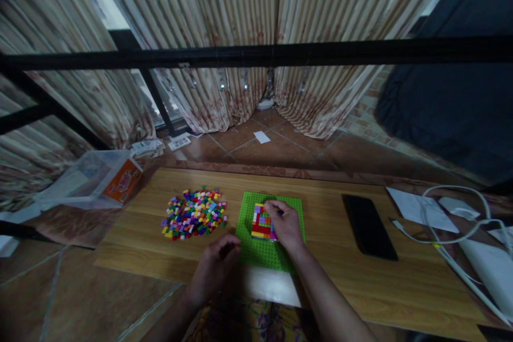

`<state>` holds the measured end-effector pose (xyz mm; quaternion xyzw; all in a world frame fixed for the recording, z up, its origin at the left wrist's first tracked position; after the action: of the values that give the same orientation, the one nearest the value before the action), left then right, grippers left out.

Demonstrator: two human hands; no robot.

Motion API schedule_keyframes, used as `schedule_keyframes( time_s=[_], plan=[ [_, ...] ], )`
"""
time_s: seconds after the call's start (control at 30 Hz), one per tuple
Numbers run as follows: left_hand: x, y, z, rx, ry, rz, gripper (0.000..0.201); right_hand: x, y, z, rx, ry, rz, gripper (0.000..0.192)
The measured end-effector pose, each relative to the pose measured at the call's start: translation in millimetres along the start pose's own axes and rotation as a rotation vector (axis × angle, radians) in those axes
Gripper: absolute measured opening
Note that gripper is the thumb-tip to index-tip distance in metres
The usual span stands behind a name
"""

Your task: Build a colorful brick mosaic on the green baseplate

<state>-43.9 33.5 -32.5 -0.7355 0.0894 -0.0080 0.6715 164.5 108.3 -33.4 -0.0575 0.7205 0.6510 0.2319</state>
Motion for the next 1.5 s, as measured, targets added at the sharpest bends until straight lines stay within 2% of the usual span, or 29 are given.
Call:
schedule_keyframes(
  time_s=[0.13,0.27,0.4,0.53,0.73,0.93,1.2,1.3,1.5],
  plan=[
    [8.9,-28.7,18.1,0.085,-0.035,0.031,0.012,-24.8,-10.7,-9.7,0.039,-0.126,0.155,0.042],
    [27.0,-51.0,39.5,0.143,0.001,0.150,0.012,-43.1,-17.2,-21.4,-0.008,-0.186,0.156,0.035],
    [39.9,-65.8,55.6,0.263,0.013,0.226,0.018,-48.6,-19.1,-28.5,-0.053,-0.209,0.161,0.032],
    [46.5,-76.3,62.4,0.414,-0.035,0.319,0.017,-46.7,-16.4,-30.7,-0.085,-0.193,0.153,0.029],
    [49.8,-70.2,68.3,0.442,-0.102,0.398,0.015,-43.8,-11.0,-27.7,-0.114,-0.145,0.136,0.026],
    [47.5,-61.2,72.3,0.420,-0.139,0.315,0.016,-37.0,0.9,-22.4,-0.145,-0.097,0.092,0.025],
    [46.6,-57.6,73.9,0.409,-0.166,0.220,0.022,-23.0,12.8,-8.8,-0.191,-0.079,-0.139,0.026],
    [46.3,-58.3,74.3,0.399,-0.175,0.209,0.022,-15.0,11.6,-4.1,-0.177,-0.055,-0.180,0.026],
    [46.2,-56.3,74.5,0.388,-0.155,0.184,0.027,-6.6,-3.9,2.6,-0.051,0.039,-0.051,0.029]
  ],
)
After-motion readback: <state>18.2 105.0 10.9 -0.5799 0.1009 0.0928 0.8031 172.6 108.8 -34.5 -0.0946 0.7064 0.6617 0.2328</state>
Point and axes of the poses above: each hand's wrist, its own z-axis towards the middle knuckle, its own x-axis out of the palm, y = z × x, the point moved 9 cm from there along z, towards the middle knuckle, and after that the axes turned 11 degrees about -z, right-handed, at the moved point
